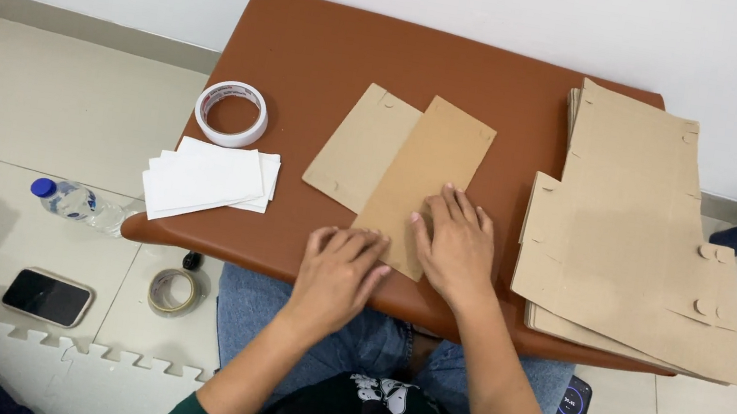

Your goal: The person folds a flat cardboard sheet into a box shape by hand, tucking the tabs into slots to form the sides. They then place a white paper sheet inside the box and close the lid.

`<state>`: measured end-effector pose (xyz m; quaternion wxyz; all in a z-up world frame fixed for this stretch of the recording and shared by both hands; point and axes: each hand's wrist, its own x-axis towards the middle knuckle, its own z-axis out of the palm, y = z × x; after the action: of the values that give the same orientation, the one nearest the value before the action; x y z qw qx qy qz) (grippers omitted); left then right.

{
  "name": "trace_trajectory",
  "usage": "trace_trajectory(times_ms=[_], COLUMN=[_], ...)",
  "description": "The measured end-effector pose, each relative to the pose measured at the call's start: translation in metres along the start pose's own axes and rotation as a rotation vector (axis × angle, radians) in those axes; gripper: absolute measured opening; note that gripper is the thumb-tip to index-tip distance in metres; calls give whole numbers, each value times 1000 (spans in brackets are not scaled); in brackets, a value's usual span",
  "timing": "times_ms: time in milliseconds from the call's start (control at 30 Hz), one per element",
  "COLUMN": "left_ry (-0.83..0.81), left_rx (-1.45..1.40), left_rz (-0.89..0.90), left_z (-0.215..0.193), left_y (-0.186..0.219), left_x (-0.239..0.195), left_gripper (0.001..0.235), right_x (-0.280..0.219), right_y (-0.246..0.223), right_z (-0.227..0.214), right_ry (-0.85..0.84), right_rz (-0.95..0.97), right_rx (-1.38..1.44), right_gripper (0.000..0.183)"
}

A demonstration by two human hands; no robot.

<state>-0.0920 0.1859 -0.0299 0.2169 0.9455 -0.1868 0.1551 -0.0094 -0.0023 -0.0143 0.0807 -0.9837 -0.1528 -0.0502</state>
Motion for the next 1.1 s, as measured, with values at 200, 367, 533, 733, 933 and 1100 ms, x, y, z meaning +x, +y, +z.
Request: trace_trajectory(times_ms=[200, 367, 533, 733, 933, 1100], left_ry=[-114, 25, 271, 183, 193, 68], left_rx=[-214, -341, 112, 57, -208, -287], left_rz=[83, -7, -368, -485, -496, -333], left_z=[-3, -4, -22, -22, -14, 2], left_y=[31, 9, -13, -16, -20, -19], left_x=[-2, -4, 6, 18, 27, 38], left_gripper=[39, 24, 54, 74, 72, 67], right_x=[-22, -33, -37, -36, -34, -32], right_y=[-19, -21, -23, -23, -29, -28], right_z=[-28, -36, -27, -16, 4, 11], right_ry=[-107, -157, -140, -134, -62, -57], right_rz=[-34, -71, -107, -109, -225, -264], right_rx=[93, 201, 211, 172, 272, 215], right_gripper=[74, 83, 75, 63, 62, 65])
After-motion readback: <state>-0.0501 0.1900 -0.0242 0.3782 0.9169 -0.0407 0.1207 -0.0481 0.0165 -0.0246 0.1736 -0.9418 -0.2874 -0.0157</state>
